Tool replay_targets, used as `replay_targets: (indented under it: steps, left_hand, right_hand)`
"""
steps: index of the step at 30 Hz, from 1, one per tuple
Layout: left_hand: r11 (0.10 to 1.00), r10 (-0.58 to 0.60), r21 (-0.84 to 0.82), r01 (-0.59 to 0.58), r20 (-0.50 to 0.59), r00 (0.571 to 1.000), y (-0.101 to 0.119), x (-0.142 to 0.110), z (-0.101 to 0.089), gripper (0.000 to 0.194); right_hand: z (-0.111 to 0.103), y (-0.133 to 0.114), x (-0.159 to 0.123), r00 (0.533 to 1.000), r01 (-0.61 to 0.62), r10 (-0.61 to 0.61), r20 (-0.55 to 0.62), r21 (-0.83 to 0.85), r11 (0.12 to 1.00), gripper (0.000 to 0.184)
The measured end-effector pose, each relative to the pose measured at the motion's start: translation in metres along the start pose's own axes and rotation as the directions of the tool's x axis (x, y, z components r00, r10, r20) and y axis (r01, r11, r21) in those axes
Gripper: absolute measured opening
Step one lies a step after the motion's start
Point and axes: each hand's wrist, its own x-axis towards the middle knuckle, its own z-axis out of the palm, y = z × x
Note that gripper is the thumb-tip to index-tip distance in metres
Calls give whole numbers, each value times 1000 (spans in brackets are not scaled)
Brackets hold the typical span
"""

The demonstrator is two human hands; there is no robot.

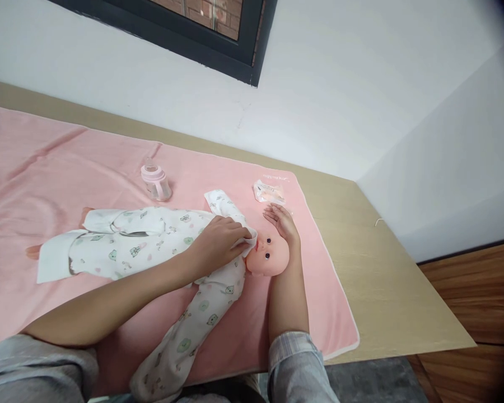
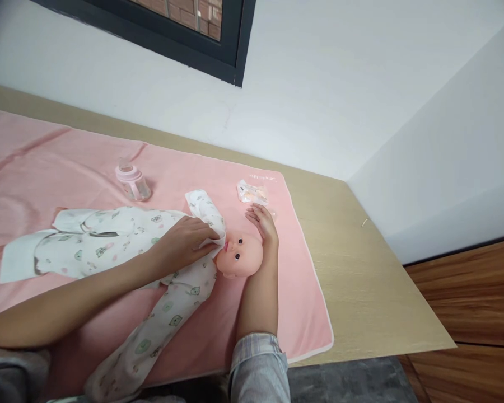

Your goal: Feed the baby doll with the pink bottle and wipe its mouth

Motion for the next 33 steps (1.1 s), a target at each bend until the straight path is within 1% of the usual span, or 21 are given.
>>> replay_targets:
  steps: [3,7,13,16,19,22,27,30,33]
  left_hand:
    - [1000,15,20,-15,-27,1000,-1,0,0,6]
    - [998,24,50,-23,-17,1000,-2,0,2,8]
    - [998,-10,63,11,-12,1000,-2,1,3,10]
    - [998,-9,67,9,-4,1000,-3,1,4,11]
    - [996,2,88,0,-24,1000,-4,1,6,15]
    - [994,2,111,2,-37,999,-5,2,7,14]
    - [992,0,125,1,-10,1000,-4,3,7,14]
    - [993,7,119,-3,-34,999,-3,3,6,16]
    - [997,10,73,-5,-62,998,-1,3,4,19]
  right_hand:
    - [0,0,0,1000,1,-1,1,-5,1000,21]
    - [0,-1,0,1000,-5,5,-5,-4,1000,21]
    - [1,-1,0,1000,-3,3,-5,-5,1000,23]
    - [1,-1,0,1000,-3,3,-8,0,1000,24]
    - [2,-2,-1,1000,-4,4,-8,-3,1000,25]
    - [2,-2,-1,1000,1,-1,-7,-4,1000,25]
    - [1,-1,0,1000,13,-13,2,-6,1000,28]
    - [0,1,1,1000,19,-19,7,-9,1000,29]
    - [-1,2,2,1000,16,-16,10,-10,1000,29]
